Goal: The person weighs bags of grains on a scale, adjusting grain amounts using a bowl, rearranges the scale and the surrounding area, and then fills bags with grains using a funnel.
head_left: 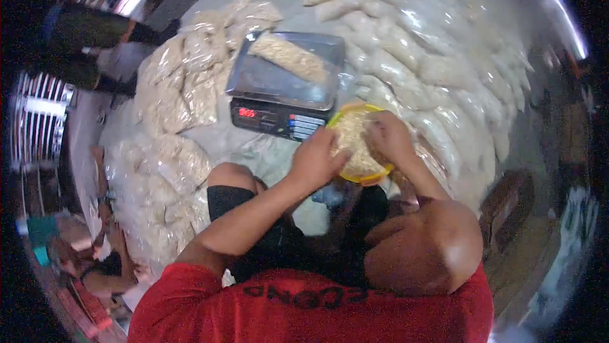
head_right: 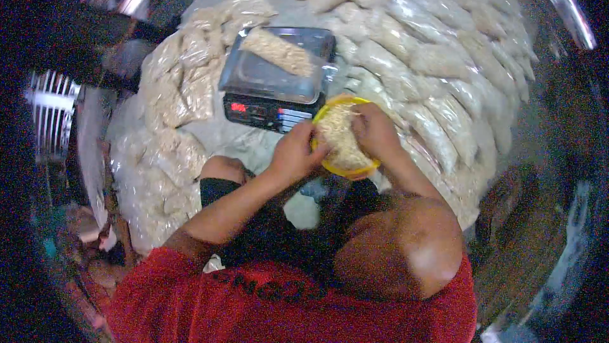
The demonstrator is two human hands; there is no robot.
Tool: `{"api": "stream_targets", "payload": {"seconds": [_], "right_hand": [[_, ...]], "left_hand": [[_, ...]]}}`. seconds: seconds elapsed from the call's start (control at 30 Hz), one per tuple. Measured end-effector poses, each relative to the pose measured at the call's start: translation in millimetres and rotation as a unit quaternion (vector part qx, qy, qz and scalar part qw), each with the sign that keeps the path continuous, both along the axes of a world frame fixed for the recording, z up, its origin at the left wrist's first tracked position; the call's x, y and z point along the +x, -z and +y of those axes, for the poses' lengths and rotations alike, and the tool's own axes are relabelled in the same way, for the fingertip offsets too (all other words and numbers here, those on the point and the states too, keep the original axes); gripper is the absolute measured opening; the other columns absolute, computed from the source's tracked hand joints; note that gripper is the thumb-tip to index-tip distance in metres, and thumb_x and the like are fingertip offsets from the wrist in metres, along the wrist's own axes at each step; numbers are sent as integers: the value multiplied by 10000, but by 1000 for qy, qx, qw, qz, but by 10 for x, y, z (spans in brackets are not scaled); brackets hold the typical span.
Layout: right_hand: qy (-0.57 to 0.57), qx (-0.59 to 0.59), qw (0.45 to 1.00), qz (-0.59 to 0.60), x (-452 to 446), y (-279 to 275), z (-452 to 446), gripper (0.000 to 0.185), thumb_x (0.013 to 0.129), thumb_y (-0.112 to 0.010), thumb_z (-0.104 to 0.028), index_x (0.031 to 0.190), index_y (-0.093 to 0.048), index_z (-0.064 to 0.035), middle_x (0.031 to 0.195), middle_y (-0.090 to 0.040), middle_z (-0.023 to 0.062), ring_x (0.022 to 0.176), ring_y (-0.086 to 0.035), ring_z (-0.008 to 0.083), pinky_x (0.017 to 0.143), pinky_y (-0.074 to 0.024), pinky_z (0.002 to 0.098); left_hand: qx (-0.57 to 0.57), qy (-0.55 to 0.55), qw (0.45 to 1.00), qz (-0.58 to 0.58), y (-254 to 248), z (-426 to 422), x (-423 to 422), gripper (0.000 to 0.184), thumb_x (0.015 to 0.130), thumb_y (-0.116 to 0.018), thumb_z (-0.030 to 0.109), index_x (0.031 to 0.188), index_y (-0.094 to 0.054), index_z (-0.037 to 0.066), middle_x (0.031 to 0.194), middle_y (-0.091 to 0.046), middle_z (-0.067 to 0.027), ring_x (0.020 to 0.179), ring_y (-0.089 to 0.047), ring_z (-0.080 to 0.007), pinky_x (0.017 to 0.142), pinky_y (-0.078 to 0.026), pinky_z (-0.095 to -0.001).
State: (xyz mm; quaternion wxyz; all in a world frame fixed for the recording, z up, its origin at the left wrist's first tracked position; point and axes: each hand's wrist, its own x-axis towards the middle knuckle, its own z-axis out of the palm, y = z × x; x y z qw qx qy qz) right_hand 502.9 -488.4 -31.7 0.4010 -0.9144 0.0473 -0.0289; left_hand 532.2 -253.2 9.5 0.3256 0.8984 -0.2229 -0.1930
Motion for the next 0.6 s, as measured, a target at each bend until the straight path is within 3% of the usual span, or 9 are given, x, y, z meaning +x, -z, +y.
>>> {"api": "stream_targets", "payload": {"seconds": [0.07, 0.13, 0.27, 0.33, 0.43, 0.47, 0.53, 0.6], "right_hand": [[-2, 43, 999, 6, 258, 30, 80, 287, 952, -657, -218, 1176, -693, -42, 1101, -706, 215, 1010, -693, 382, 899, -547, 448], [3, 105, 990, 92, 417, -12, 123, 280, 953, -646, -188, 1192, -695, -52, 1111, -716, 213, 986, -708, 359, 876, -556, 426], [11, 125, 992, 19, 344, 107, 250, 270, 952, -645, -182, 1186, -699, -60, 1125, -722, 191, 1006, -707, 343, 903, -551, 412], [27, 106, 994, 2, 354, 97, 272, 271, 954, -641, -173, 1192, -698, -57, 1131, -718, 188, 1032, -699, 348, 923, -546, 418], [-42, 135, 982, -121, 458, -3, 388, 241, 969, -604, -125, 1171, -712, -48, 1151, -709, 177, 1104, -679, 336, 982, -525, 409], [-43, 134, 982, -123, 502, 18, 460, 241, 969, -604, -125, 1171, -712, -48, 1151, -709, 177, 1104, -679, 336, 982, -525, 409], [-20, 260, 963, -72, 574, 115, 579, 241, 975, -589, -113, 1162, -718, -34, 1163, -710, 174, 1113, -678, 333, 1002, -518, 403], [-35, 277, 958, -58, 661, 151, 608, 250, 976, -578, -98, 1169, -717, -21, 1199, -704, 185, 1122, -680, 343, 1018, -512, 404]], "left_hand": [[-46, -55, 970, -232, 3, -445, 412, 515, 867, -756, 370, 1192, -593, 5, 1095, -628, -240, 1027, -621, -431, 892, -510, -502], [-25, -110, 929, -352, 112, -680, 720, 423, 892, -724, 337, 1115, -624, -8, 996, -646, -224, 935, -625, -447, 848, -514, -516], [32, -106, 952, -287, 433, -655, 1064, 302, 924, -679, 273, 1050, -649, 0, 952, -652, -213, 895, -628, -445, 827, -508, -528], [-38, -72, 962, -262, 420, -442, 973, 146, 956, -581, 156, 980, -622, 18, 906, -624, -208, 873, -610, -423, 804, -483, -521], [-91, -86, 962, -243, 392, -295, 836, 146, 972, -579, 151, 1006, -653, 29, 930, -637, -204, 889, -619, -421, 812, -493, -509], [-93, -86, 961, -244, 378, -266, 808, 146, 972, -579, 151, 1006, -653, 29, 930, -637, -204, 889, -619, -421, 812, -493, -509], [-99, -78, 957, -262, 361, -207, 754, 161, 968, -605, 141, 1060, -678, 30, 952, -669, -188, 879, -650, -416, 794, -525, -484], [-108, -90, 954, -265, 376, -142, 716, 165, 969, -606, 143, 1067, -680, 33, 964, -675, -187, 882, -653, -413, 796, -528, -481]]}}
